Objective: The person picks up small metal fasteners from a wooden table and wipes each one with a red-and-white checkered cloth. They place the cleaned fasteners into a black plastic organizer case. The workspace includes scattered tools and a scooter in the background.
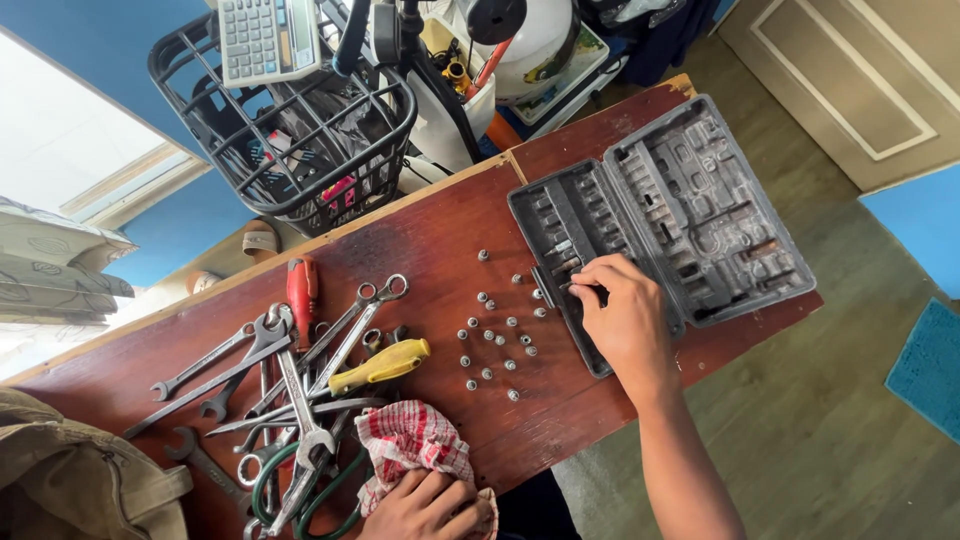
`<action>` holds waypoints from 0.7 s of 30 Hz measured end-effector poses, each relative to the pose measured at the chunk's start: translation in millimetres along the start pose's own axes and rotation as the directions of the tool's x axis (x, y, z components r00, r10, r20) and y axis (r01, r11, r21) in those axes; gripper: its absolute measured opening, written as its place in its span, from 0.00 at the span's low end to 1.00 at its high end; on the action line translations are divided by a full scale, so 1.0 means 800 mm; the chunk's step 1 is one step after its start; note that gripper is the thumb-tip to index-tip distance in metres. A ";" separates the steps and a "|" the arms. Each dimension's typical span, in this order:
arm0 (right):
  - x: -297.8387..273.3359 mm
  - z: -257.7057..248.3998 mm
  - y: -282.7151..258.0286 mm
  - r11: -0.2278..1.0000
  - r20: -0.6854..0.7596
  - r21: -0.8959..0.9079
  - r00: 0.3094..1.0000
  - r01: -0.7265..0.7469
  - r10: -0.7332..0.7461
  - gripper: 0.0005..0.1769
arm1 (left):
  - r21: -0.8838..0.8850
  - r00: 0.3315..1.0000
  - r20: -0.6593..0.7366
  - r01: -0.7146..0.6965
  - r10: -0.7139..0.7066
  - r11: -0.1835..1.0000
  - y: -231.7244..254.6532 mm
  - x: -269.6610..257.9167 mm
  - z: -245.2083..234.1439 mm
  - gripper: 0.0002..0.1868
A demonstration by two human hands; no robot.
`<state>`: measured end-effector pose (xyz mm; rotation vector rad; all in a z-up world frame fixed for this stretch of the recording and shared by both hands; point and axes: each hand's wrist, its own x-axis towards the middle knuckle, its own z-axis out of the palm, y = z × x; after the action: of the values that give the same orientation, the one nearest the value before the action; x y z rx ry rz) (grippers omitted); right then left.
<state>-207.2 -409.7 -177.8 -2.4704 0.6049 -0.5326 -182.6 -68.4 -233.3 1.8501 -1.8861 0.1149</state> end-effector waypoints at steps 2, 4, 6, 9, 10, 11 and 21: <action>0.000 0.000 0.001 1.000 0.001 -0.010 1.000 -0.003 0.003 0.05 | 0.008 1.000 -0.009 0.004 -0.004 1.000 0.001 0.003 -0.003 0.07; 0.000 -0.001 0.001 1.000 0.002 -0.021 1.000 -0.004 0.004 0.05 | 0.016 1.000 -0.020 0.009 -0.009 1.000 0.001 0.005 -0.003 0.06; 0.000 -0.002 0.000 0.999 0.009 -0.043 1.000 -0.023 0.024 0.06 | 0.022 1.000 -0.016 0.004 -0.004 1.000 0.001 0.003 -0.002 0.07; 0.000 -0.003 -0.003 0.997 0.038 -0.059 0.998 -0.050 0.052 0.06 | 0.041 1.000 -0.022 -0.010 0.011 0.999 0.000 0.004 -0.003 0.05; 0.000 -0.003 -0.002 0.997 0.038 -0.059 0.998 -0.049 0.051 0.06 | 0.041 1.000 -0.023 -0.009 0.010 0.999 -0.001 0.002 0.000 0.05; 0.000 -0.002 -0.002 0.996 0.038 -0.072 0.998 -0.044 0.047 0.05 | 0.052 1.000 -0.020 -0.018 0.019 0.998 -0.002 0.000 0.002 0.05; 0.002 -0.003 -0.010 0.990 0.066 -0.121 0.994 -0.073 0.082 0.06 | -0.010 0.995 0.070 -0.071 0.072 0.997 -0.005 -0.005 -0.005 0.10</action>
<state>-205.0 -405.4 -171.2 -2.5529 0.7192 -0.3868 -177.5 -63.8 -232.6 1.8041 -1.9989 0.0679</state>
